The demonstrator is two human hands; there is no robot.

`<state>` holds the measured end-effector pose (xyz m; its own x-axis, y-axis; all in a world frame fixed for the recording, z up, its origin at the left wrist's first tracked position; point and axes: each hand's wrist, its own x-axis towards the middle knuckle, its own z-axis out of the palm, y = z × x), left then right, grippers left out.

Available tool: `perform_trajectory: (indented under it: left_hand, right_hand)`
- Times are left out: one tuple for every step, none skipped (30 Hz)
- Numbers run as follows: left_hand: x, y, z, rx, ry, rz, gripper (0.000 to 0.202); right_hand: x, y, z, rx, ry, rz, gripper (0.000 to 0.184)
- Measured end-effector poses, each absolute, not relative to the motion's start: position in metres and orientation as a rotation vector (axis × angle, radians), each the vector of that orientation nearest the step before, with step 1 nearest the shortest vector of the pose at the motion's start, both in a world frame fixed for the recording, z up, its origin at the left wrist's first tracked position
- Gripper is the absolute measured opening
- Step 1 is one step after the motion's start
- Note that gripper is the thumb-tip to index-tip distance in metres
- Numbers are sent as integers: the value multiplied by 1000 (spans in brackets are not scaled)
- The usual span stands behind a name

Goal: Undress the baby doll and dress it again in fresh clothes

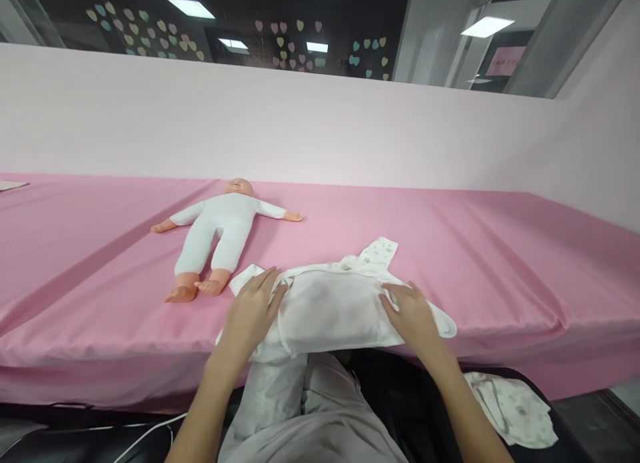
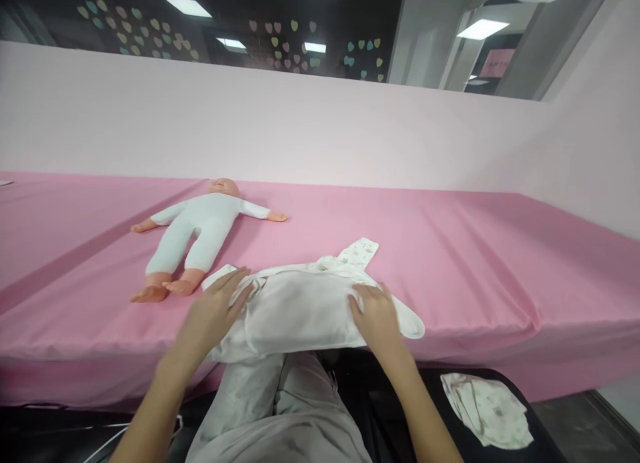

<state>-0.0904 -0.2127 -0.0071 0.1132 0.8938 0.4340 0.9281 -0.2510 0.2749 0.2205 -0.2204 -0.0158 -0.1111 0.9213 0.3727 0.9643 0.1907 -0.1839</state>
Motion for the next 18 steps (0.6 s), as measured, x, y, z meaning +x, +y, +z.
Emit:
perform_trajectory:
  left_hand:
    - [-83,-196,-8,-2279,-1893,-791,43]
    - [-77,-181,-11,-2280,-1911,-718,43]
    - [-74,-169,-16,-2299,-1924,-643,42]
    - [-73,-161,-20,-2314,-1927,-594,42]
    - [-73,-155,-25,-2334,-1920,-574,42]
    - [-75,-153,-28,-2358,-1905,-592,40]
    - [-78,-154,-29,-2379,-1888,-639,37]
    - [-80,-158,-30,-2405,-1870,-705,35]
    - [-82,-164,-29,-2442,-1856,-783,33]
    - [-82,-173,-27,-2487,-1850,-875,31]
    - [-81,-184,-26,-2538,-1850,-975,29]
    - [-79,-198,-26,-2593,-1858,-1086,26]
    - [-76,-215,-27,-2655,-1871,-1201,22]
    - [-73,-233,-29,-2712,-1900,-1277,19]
    - [-69,-252,-33,-2757,-1949,-1308,16]
    - [-65,-272,-39,-2828,-2000,-1276,15]
    - [-61,-291,-45,-2910,-2083,-1183,17]
    - [-58,-309,-51,-3004,-2196,-1023,22]
  right_hand:
    - [208,-203,-18,-1711,-2150,-66,32]
    - [196,-186,-21,-1675,-2229,-21,34]
    - [187,-172,-24,-1672,-2269,-9,36]
    - [179,-161,-27,-1688,-2280,-19,37]
    - [175,-154,-29,-1709,-2279,-45,39]
    - [173,-149,-30,-1733,-2262,-80,40]
    - [173,-147,-30,-1753,-2242,-114,40]
    - [174,-148,-30,-1766,-2229,-139,40]
    - [177,-150,-30,-1777,-2223,-150,38]
    - [181,-154,-29,-1787,-2221,-149,35]
    - [184,-159,-28,-1797,-2225,-138,32]
    - [188,-165,-27,-1803,-2230,-123,30]
    - [191,-174,-28,-1801,-2233,-113,28]
    - [194,-185,-29,-1791,-2231,-116,27]
    - [196,-198,-32,-1774,-2222,-133,25]
    - [198,-214,-36,-1750,-2210,-160,22]
    - [199,-233,-40,-1718,-2202,-190,20]
    - [200,-253,-45,-1693,-2192,-211,20]
